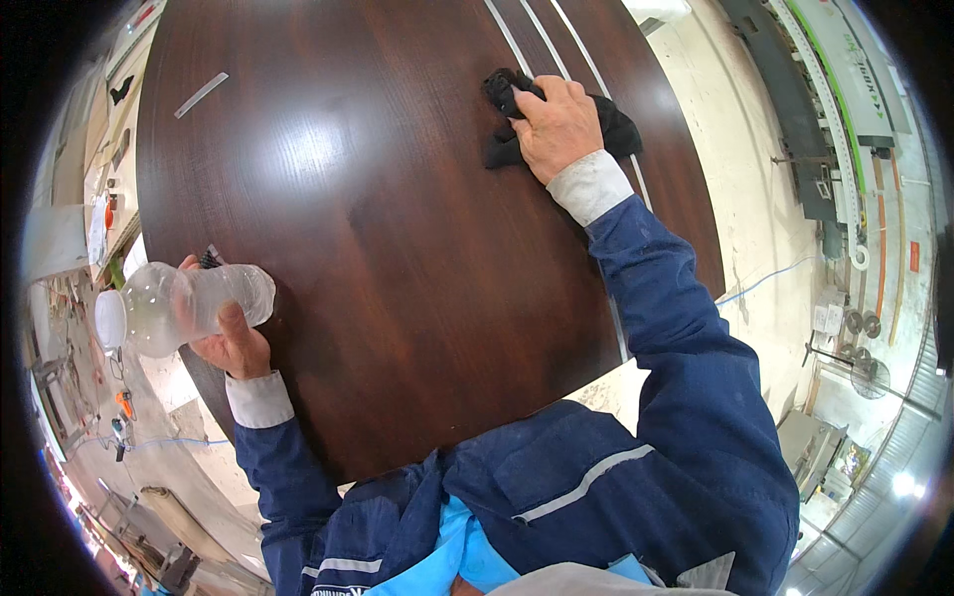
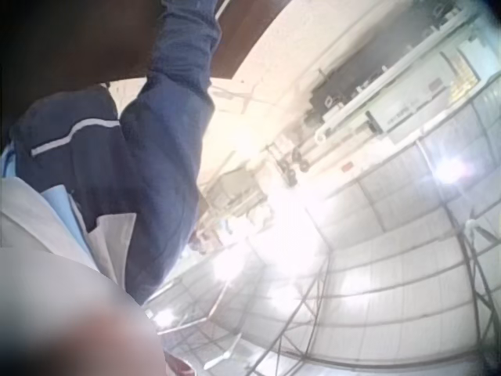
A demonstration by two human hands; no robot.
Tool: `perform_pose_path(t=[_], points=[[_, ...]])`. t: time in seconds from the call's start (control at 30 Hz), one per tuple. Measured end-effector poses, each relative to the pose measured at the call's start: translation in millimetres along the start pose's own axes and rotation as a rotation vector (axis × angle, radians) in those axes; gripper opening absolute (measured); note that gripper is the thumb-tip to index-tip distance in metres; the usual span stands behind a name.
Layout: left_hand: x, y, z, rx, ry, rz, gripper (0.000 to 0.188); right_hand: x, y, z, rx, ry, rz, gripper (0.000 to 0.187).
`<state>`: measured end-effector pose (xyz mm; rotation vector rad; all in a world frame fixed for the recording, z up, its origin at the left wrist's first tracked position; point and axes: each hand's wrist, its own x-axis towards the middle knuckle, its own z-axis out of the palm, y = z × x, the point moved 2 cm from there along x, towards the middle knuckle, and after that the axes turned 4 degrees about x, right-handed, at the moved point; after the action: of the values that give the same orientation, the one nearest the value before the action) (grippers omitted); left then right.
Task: The person wipes a dark wood-grain panel with a black cloth while holding a plastic bottle, then applies thin white tape strips along the panel surface. The person uses a small tool to press the tape edges and wipes the panel again.
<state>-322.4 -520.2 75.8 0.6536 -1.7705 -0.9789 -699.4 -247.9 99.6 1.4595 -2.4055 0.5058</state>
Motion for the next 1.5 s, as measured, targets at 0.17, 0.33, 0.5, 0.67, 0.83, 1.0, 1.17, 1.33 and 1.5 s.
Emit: perform_pose_path(t=[0.17,0.33,0.5,0.67,0.83,1.0,1.17,1.33,1.5], points=[[-5,7,25,0.094,0.071,0.092,0.085,-6,13,-5,0.132,-0.132,0.039,0.039],[-1,9,20,0.200,0.049,0.100,0.088,6,15,-4,0.162,0.024,-0.068,0.037],[-1,8,19,0.232,0.077,0.102,0.089,17,25,-2,0.180,-0.131,-0.054,0.037],[-3,9,20,0.242,0.093,0.058,0.089,13,31,-5,0.245,-0.027,-0.136,0.048],[0,15,21,0.314,0.062,0.168,0.088,28,31,3,0.234,-0.218,-0.060,0.049],[0,16,22,0.274,0.069,0.117,0.086,34,28,0,0.223,-0.064,-0.158,0.044],[-1,15,20,0.322,0.100,0.188,0.085,25,26,-2,0.245,-0.165,-0.125,0.047],[-3,14,23,0.207,0.083,0.089,0.085,60,21,6,0.183,-0.083,-0.197,0.034],[-2,15,21,0.231,0.071,0.105,0.086,29,5,-16,0.208,-0.162,-0.146,0.035]])
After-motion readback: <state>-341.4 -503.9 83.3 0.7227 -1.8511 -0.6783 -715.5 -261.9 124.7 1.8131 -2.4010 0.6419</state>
